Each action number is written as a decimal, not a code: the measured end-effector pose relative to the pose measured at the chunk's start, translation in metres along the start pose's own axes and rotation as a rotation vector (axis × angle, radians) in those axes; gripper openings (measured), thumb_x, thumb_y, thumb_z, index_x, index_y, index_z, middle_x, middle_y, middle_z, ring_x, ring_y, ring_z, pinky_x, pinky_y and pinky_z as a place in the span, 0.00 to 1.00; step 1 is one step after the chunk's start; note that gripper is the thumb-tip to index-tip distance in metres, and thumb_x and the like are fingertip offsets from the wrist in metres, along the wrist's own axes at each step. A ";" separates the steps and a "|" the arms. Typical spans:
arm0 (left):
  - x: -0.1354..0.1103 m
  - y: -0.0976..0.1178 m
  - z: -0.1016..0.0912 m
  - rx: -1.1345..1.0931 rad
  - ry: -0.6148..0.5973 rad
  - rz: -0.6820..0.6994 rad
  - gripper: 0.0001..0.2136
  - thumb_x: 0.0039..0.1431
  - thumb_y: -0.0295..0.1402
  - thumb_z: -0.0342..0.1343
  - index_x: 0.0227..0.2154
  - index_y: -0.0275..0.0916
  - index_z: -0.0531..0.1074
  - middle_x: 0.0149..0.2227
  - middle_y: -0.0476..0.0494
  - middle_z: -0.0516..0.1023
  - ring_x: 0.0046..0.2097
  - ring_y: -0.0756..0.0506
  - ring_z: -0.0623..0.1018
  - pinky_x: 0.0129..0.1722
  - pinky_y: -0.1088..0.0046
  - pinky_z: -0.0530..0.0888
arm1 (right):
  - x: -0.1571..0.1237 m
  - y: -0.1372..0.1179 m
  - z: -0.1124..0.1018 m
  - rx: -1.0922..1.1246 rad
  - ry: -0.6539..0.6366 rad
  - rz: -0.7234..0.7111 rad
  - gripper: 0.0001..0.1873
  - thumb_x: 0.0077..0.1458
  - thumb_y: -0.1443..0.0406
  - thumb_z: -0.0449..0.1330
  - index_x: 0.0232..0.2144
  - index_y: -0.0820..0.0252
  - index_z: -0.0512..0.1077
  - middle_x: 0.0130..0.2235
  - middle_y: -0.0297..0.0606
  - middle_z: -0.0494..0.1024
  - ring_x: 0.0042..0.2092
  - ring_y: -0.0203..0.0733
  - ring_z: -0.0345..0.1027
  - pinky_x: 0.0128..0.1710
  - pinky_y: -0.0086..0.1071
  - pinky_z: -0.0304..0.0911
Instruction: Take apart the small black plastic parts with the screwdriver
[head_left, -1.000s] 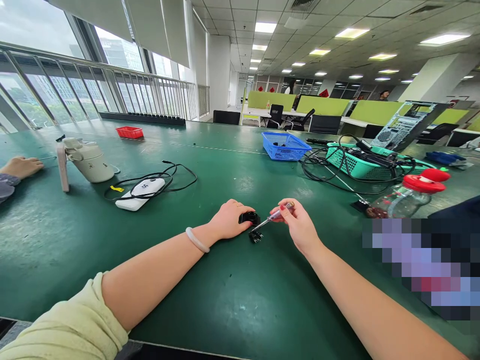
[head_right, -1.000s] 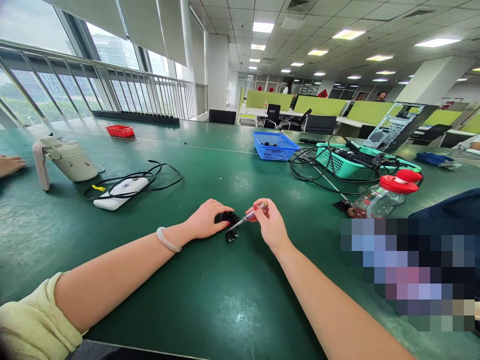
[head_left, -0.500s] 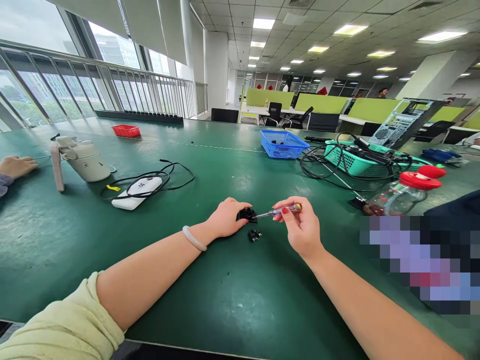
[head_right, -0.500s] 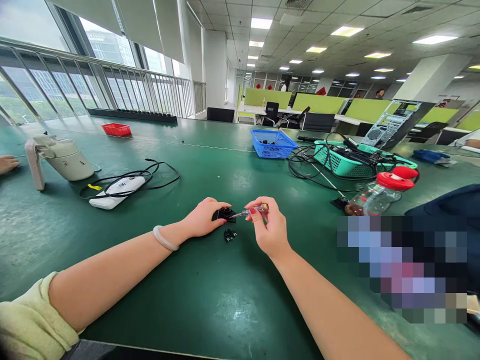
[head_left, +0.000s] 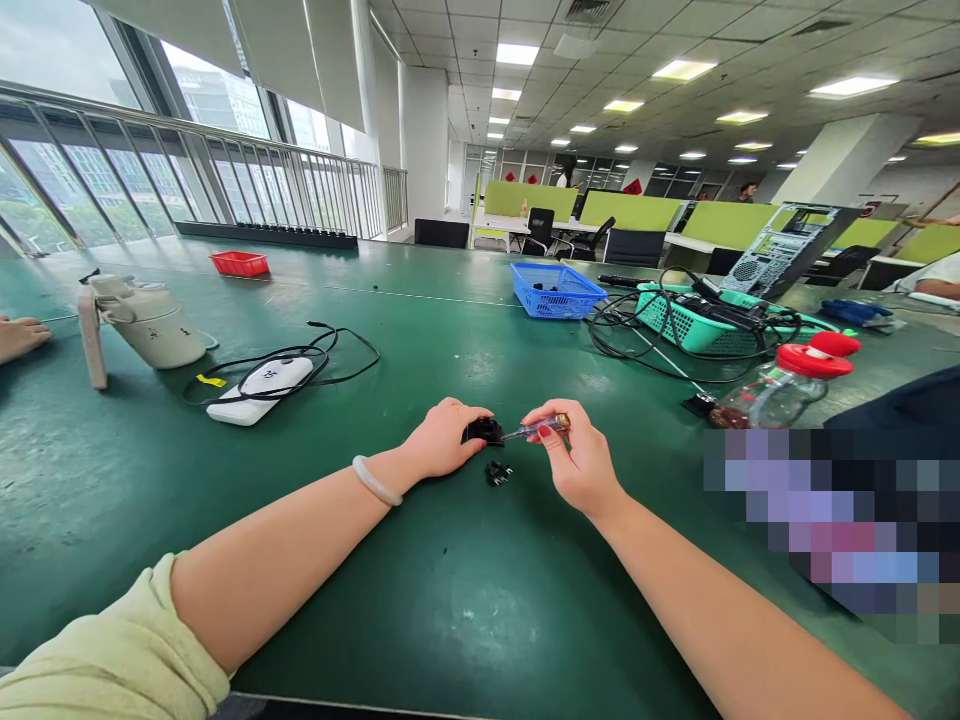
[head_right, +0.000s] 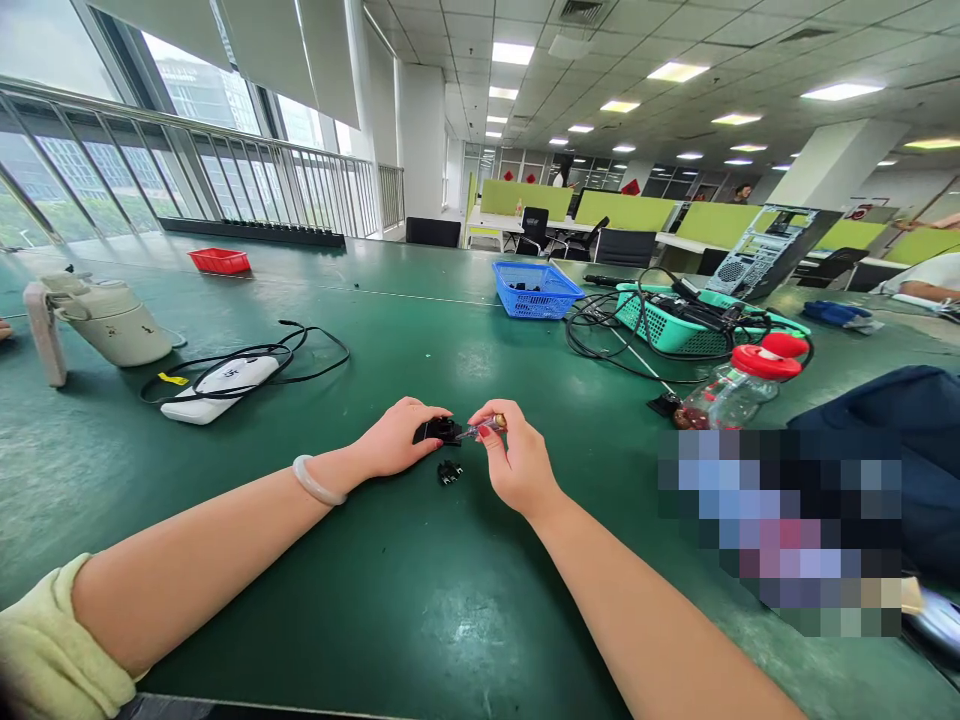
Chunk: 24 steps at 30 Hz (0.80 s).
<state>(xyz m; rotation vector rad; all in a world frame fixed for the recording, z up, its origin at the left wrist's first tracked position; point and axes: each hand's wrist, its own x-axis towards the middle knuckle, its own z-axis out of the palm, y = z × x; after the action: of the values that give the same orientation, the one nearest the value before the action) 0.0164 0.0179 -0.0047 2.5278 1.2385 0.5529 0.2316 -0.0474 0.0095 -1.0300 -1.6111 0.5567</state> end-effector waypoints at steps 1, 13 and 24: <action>0.000 0.000 0.000 0.001 0.001 0.004 0.19 0.60 0.35 0.58 0.55 0.44 0.72 0.48 0.41 0.81 0.53 0.37 0.74 0.56 0.55 0.71 | 0.000 0.000 0.000 -0.010 -0.005 -0.006 0.08 0.60 0.55 0.60 0.38 0.50 0.71 0.37 0.35 0.81 0.34 0.43 0.75 0.41 0.40 0.70; 0.000 0.002 -0.003 0.010 -0.012 0.025 0.20 0.61 0.35 0.58 0.57 0.42 0.72 0.52 0.39 0.80 0.53 0.37 0.77 0.55 0.57 0.73 | 0.009 -0.002 0.000 -0.111 0.027 0.008 0.08 0.59 0.56 0.61 0.33 0.51 0.70 0.31 0.34 0.79 0.33 0.43 0.73 0.38 0.37 0.68; 0.001 0.004 -0.001 0.068 -0.026 0.040 0.20 0.61 0.39 0.60 0.55 0.42 0.71 0.48 0.40 0.80 0.50 0.37 0.77 0.52 0.59 0.73 | 0.002 -0.009 0.009 -0.202 -0.173 -0.224 0.05 0.61 0.64 0.55 0.40 0.51 0.70 0.40 0.40 0.80 0.42 0.46 0.76 0.45 0.40 0.71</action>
<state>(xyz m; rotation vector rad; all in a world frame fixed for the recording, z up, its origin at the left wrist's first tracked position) 0.0190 0.0165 -0.0018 2.6127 1.2203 0.4928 0.2202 -0.0491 0.0144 -0.9505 -1.9384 0.3437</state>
